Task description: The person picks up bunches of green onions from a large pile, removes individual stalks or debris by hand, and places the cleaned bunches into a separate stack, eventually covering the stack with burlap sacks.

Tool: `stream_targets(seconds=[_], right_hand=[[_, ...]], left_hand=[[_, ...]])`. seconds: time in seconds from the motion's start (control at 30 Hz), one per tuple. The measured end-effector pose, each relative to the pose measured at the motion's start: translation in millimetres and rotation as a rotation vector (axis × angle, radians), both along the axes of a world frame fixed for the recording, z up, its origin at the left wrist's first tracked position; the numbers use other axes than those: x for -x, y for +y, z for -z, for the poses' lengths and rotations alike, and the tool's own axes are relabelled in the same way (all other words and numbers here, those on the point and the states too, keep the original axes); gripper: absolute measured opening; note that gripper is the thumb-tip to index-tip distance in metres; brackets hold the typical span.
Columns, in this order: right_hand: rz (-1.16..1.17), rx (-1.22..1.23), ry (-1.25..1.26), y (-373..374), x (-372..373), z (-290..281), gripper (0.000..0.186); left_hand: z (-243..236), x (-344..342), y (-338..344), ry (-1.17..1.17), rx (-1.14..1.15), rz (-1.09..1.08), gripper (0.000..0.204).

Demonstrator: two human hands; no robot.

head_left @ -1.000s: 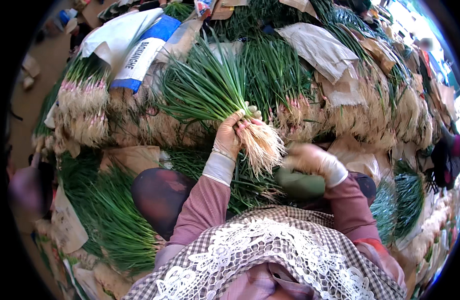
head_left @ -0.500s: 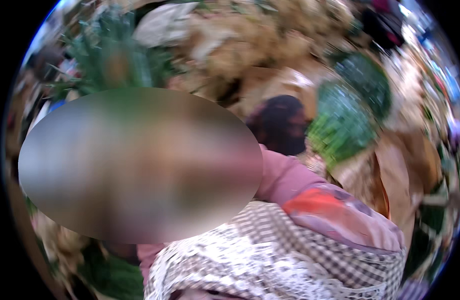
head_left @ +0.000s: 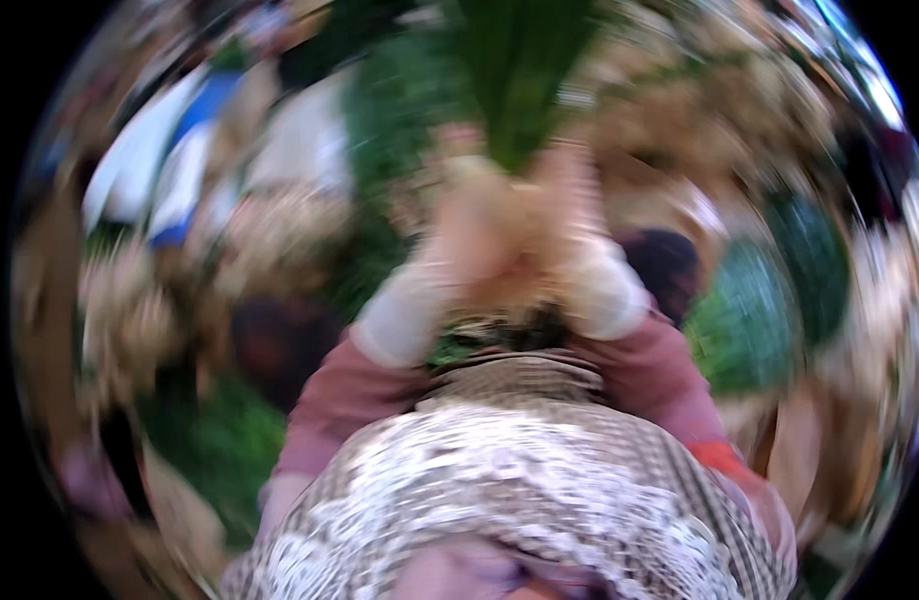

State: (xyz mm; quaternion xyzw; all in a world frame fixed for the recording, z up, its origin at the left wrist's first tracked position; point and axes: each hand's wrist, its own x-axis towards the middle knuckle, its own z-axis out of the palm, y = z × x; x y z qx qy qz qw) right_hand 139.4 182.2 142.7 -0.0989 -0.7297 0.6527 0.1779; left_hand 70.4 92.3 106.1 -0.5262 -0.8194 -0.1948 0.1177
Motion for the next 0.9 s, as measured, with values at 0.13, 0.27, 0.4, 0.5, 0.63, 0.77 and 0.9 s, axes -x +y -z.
stream_targets(seconds=[0.13,0.27,0.4,0.5,0.63,0.77,0.9], right_hand=[[-0.419,0.486,0.074,-65,-1,-14,0.048],[-0.623,-0.098,0.280,-115,40,-68,0.051],[-0.892,-0.235,0.450,-179,71,-60,0.061],[-0.888,-0.319,0.190,-165,103,-52,0.052],[-0.828,-0.271,-0.035,-155,117,-9,0.045],[-0.826,-0.183,-0.213,-127,138,26,0.040],[-0.806,-0.146,-0.289,-139,141,32,0.038]], left_hand=[[-2,-17,-59,0.367,-0.190,-0.392,0.045],[-68,-36,-141,-0.966,-0.863,-0.133,0.032],[-91,-76,-267,-1.151,-1.254,-0.357,0.025],[-72,-91,-348,-0.708,-1.371,-0.528,0.020],[-17,-138,-460,-0.705,-1.355,-0.522,0.030],[82,-192,-468,-1.031,-1.754,-1.006,0.033],[176,-217,-440,-0.976,-2.118,-1.399,0.027]])
